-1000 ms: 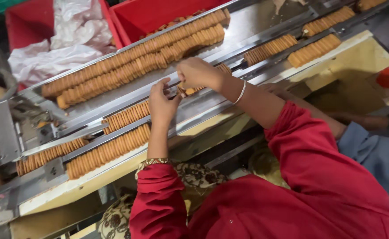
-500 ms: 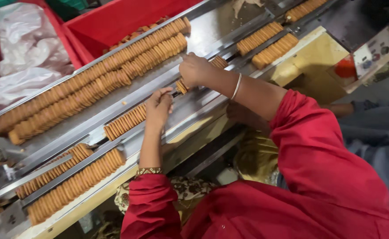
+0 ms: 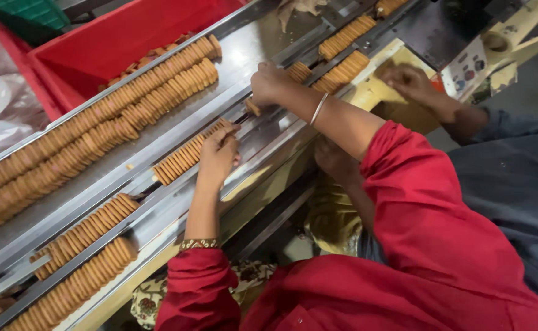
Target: The person sorts and aligns biscuits on a conveyor belt by hand, moving rows of biscuits and clearing gaps.
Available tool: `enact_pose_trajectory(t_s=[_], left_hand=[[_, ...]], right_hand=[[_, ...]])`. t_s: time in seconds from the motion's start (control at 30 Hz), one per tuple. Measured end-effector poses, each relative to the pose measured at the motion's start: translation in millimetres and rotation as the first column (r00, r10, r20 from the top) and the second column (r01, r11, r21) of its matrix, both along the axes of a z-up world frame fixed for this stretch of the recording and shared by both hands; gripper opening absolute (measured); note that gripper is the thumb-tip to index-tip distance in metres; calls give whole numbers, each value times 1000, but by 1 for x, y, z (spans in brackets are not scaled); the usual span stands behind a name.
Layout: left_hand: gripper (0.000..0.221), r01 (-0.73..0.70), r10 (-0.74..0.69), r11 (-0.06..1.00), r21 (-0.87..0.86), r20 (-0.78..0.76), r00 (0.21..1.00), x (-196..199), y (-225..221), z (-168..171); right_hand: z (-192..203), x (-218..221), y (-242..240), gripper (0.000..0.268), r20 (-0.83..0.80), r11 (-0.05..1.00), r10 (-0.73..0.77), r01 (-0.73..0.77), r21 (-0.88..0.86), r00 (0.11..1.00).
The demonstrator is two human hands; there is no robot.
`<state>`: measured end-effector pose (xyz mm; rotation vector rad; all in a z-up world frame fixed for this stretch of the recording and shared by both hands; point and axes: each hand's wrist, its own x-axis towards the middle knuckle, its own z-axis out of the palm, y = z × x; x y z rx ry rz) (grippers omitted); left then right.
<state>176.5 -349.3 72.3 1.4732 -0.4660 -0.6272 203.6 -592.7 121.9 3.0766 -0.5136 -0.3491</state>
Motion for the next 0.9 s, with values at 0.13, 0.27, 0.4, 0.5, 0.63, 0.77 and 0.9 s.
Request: enact_pose_trajectory(t_s=[0.13, 0.27, 0.4, 0.5, 0.63, 0.77, 0.9], left_hand=[[35, 70, -71, 991, -114, -7, 997, -2, 0, 1], [34, 68, -69, 992, -102, -5, 998, -4, -2, 4], [34, 74, -73, 994, -81, 15, 997, -8, -4, 9], [35, 81, -83, 993, -89, -16, 996, -12, 1, 15], [36, 53, -55, 996, -73, -19, 998, -19, 9, 21], [37, 58, -67, 989, -137, -63, 996, -28, 16, 22], [39, 55, -72, 981, -185, -84, 994, -34, 44, 22]], right_hand=[[6, -12, -30, 53, 113, 995, -95, 96, -4, 989], [4, -24, -67, 27, 327, 998, -28, 10, 55, 945], [-12, -18, -104, 19, 320, 976, -175, 122, 178, 931], [-18, -14, -147, 14, 404, 989, -104, 51, 139, 909], [-32, -25, -197, 21, 385, 998, -44, 26, 53, 922], [-47, -31, -231, 18, 478, 996, -86, 85, 24, 874], [-50, -37, -263, 14, 437, 988, -153, 138, 66, 886]])
